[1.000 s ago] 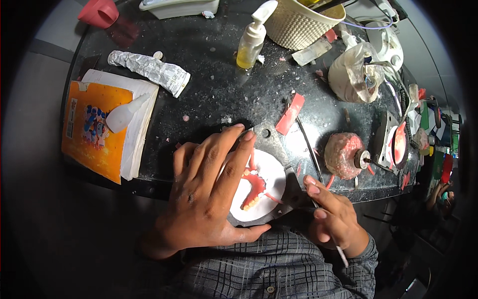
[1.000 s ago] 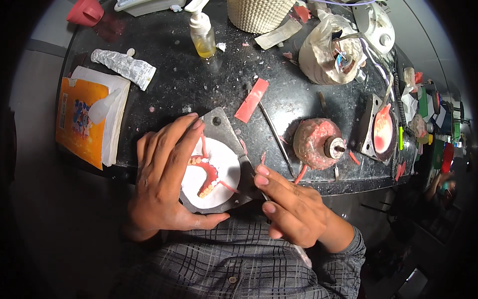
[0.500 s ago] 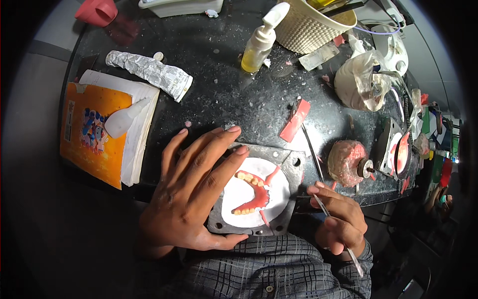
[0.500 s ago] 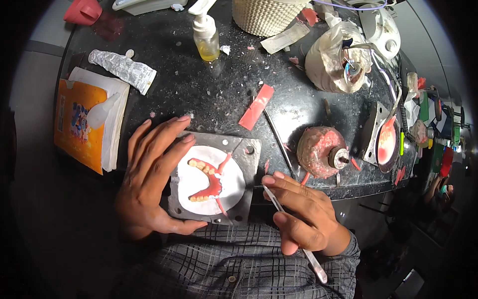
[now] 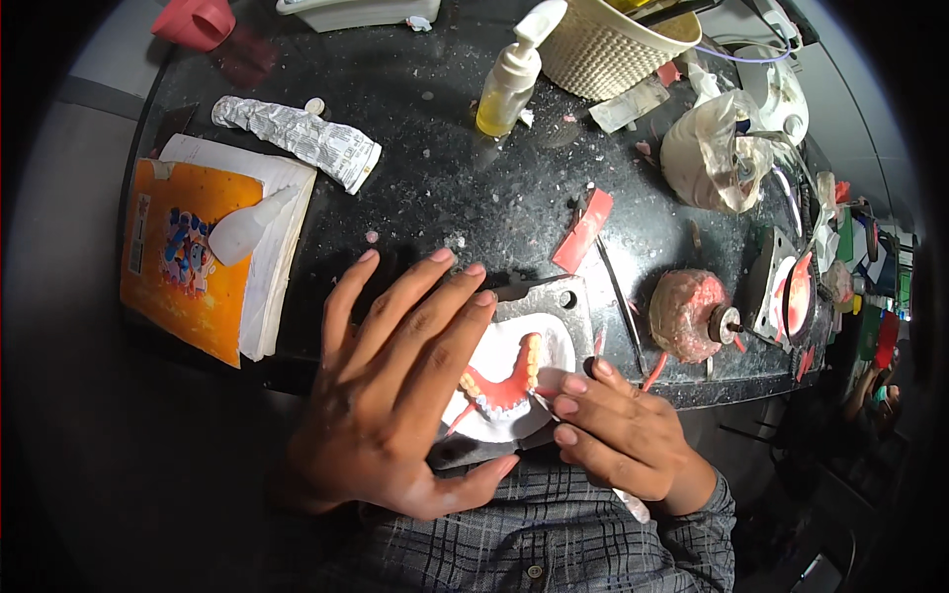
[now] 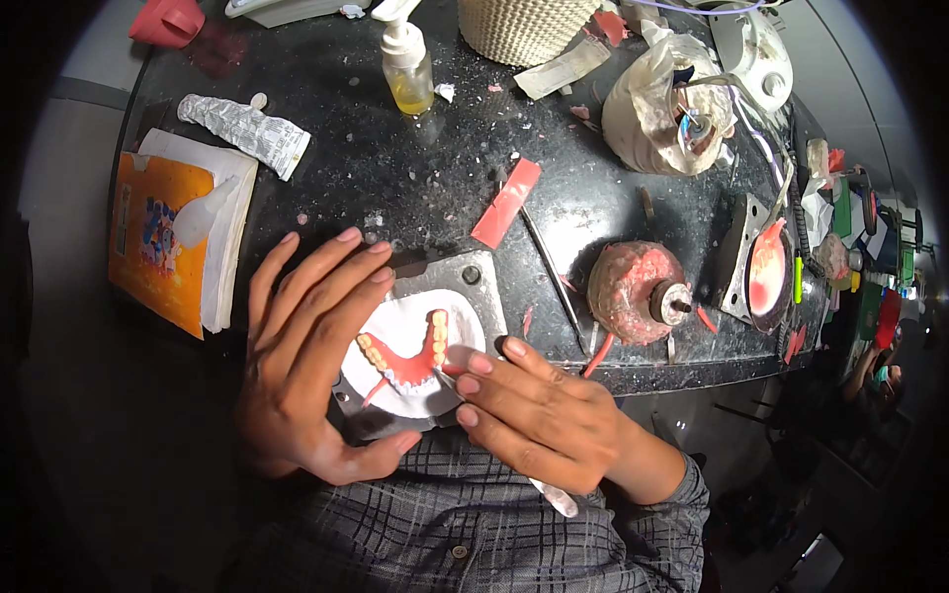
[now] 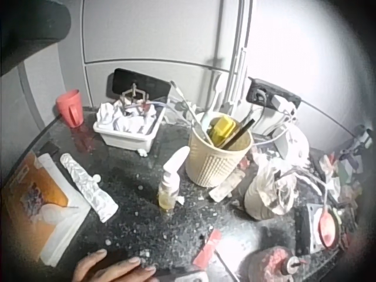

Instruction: The person uses a wax carver to shape and refine the wax around the teeth of a denture model set in a plaster mold, holding the mold by hand and occasionally wiping the area with a cloth.

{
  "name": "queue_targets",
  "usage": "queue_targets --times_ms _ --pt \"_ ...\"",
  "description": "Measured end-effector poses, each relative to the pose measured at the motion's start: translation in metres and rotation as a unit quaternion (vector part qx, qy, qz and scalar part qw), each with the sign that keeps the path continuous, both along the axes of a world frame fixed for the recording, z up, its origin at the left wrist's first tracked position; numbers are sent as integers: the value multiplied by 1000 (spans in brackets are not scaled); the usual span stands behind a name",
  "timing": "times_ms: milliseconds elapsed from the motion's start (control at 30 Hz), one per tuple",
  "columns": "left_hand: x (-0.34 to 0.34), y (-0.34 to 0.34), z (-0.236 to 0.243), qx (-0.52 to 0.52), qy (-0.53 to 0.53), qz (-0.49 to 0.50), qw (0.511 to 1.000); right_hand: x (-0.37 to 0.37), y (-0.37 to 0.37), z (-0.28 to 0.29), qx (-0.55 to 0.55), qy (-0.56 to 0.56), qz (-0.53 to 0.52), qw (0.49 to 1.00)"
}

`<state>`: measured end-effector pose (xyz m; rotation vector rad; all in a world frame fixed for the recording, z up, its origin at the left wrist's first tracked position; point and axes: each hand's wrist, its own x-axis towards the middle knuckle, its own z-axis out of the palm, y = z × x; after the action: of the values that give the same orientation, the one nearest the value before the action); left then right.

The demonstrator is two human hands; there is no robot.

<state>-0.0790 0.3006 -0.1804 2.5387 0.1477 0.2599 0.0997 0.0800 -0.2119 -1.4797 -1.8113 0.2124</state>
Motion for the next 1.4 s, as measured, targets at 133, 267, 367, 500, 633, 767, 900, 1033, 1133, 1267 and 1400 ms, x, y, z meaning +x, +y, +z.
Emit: queue_targets --times_ms 133,267,367,500,633,767,900,1033,1133,1267,1400 --pt "6 -19 -13 -3 -27 49 998 -1 -2 -8 11 -8 18 1000" --pt "10 -23 -13 1 -15 54 998 2 -4 -6 9 -14 37 999" --pt "11 -25 -13 0 -21 57 998 1 -3 -8 17 -19 34 999" --pt "12 -23 -20 7 -48 48 998 0 -2 -10 27 -37 29 999" --pt "11 -22 -22 13 -54 45 997 -1 1 -6 25 -58 26 998" --pt "11 -22 -22 19 -51 45 997 -5 2 -11 55 -63 7 997" --pt "11 -23 -23 24 -59 53 997 -5 3 -10 53 -63 2 997" --pt "11 -24 -25 25 -61 56 996 -2 3 -7 35 -44 7 998" --pt "11 -23 -22 16 -51 51 997 -2 3 -10 33 15 7 999" --pt "10 -23 -21 11 -42 45 998 -2 3 -9 28 7 2 1000" --pt "9 -22 -20 8 -34 48 998 1 3 -3 8 -16 21 1000"
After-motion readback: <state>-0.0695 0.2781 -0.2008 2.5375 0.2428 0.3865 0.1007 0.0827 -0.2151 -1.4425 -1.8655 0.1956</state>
